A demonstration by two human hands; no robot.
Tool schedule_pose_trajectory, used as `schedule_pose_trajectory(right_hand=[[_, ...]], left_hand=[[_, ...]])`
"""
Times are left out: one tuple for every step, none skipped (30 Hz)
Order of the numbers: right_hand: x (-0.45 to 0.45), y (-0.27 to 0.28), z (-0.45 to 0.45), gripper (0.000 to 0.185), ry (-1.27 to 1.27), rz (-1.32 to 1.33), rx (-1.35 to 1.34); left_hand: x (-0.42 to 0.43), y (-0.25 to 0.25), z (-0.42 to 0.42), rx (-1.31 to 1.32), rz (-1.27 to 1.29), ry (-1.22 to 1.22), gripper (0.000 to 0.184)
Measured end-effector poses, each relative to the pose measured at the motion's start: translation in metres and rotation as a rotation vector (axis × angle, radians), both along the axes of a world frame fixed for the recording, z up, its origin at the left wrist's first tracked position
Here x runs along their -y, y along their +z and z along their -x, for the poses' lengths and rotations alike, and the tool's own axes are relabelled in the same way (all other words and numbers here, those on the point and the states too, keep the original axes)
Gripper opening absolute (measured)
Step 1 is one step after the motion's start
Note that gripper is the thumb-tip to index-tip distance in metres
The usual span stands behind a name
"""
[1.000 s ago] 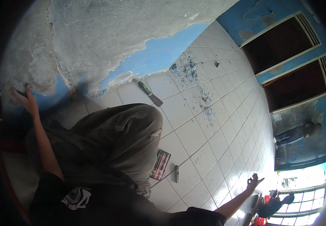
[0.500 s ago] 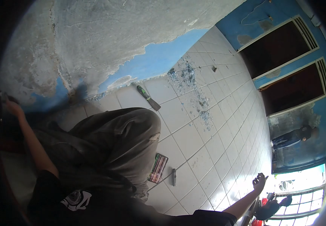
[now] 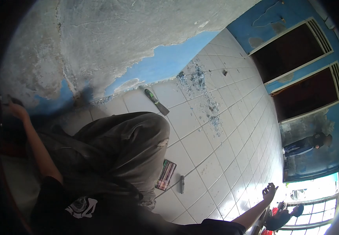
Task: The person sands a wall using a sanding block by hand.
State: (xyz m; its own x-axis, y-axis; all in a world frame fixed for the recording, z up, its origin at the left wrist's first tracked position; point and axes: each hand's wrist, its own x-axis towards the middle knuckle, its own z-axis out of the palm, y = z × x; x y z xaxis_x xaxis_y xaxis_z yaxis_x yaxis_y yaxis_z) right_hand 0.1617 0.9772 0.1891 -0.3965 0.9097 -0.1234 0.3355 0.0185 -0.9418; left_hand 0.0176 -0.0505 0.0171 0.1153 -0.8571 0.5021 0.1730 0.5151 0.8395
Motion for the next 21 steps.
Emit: schedule_pose_trajectory(right_hand=[[0.0,-0.001,0.0,0.079,-0.005,-0.003,-0.004],[-0.001,0.0,0.001,0.081,-0.002,0.003,0.0],[-0.001,0.0,0.002,0.083,-0.001,0.004,0.001],[-0.002,0.0,0.001,0.085,-0.005,0.003,-0.001],[0.001,0.0,0.001,0.086,-0.004,0.004,0.004],[0.001,0.001,0.001,0.088,-0.007,0.002,0.001],[0.0,0.003,0.003,0.09,-0.008,-0.001,0.003],[0.0,0.003,0.004,0.092,-0.011,-0.001,0.006],[-0.004,0.004,0.006,0.094,-0.016,-0.003,0.009],[-0.007,0.003,0.009,0.095,-0.028,-0.006,0.011],[-0.011,0.002,0.013,0.089,-0.063,-0.016,0.016],[-0.015,0.004,0.016,0.089,-0.061,-0.017,0.015],[-0.016,0.007,0.019,0.084,-0.062,-0.016,0.048],[-0.017,0.01,0.023,0.078,-0.063,-0.013,0.082],[-0.018,0.013,0.025,0.078,-0.062,-0.015,0.084],[-0.019,0.017,0.027,0.075,-0.065,-0.028,0.074],[-0.021,0.019,0.027,0.072,-0.071,-0.039,0.064],[-0.022,0.019,0.026,0.069,-0.079,-0.047,0.055],[-0.024,0.02,0.025,0.066,-0.086,-0.055,0.047],[-0.025,0.022,0.025,0.062,-0.092,-0.065,0.039],[-0.027,0.022,0.031,0.047,-0.147,-0.073,0.092]], left_hand=[[-0.004,0.002,0.002,-0.039,-0.042,-0.047,0.072],[-0.012,0.001,0.01,0.067,0.13,-0.009,0.071],[-0.03,0.008,0.014,0.123,0.216,0.009,0.07],[-0.047,0.015,0.019,0.175,0.302,0.028,0.069],[-0.064,0.02,0.023,0.255,0.462,0.071,0.068],[-0.072,0.021,0.025,0.335,0.621,0.113,0.067],[-0.072,0.021,0.024,0.334,0.617,0.112,0.067],[-0.069,0.022,0.022,0.338,0.638,0.104,0.066],[-0.066,0.022,0.018,0.344,0.66,0.097,0.065],[-0.062,0.022,0.015,0.346,0.66,0.1,0.065],[-0.057,0.021,0.012,0.358,0.641,0.174,0.065],[-0.052,0.02,0.009,0.369,0.62,0.246,0.065],[-0.047,0.019,0.007,0.369,0.617,0.247,0.065],[-0.042,0.019,0.006,0.32,0.51,0.247,0.065],[-0.04,0.019,0.003,0.273,0.402,0.246,0.065],[-0.04,0.02,0.002,0.272,0.399,0.245,0.065],[-0.042,0.023,0.002,0.14,0.245,0.151,0.065],[-0.043,0.025,0.002,0.01,0.093,0.055,0.065],[-0.044,0.024,0.004,0.009,0.095,0.049,0.065],[-0.046,0.023,0.006,0.111,0.17,0.07,0.065],[-0.048,0.021,0.008,0.212,0.243,0.093,0.066]])
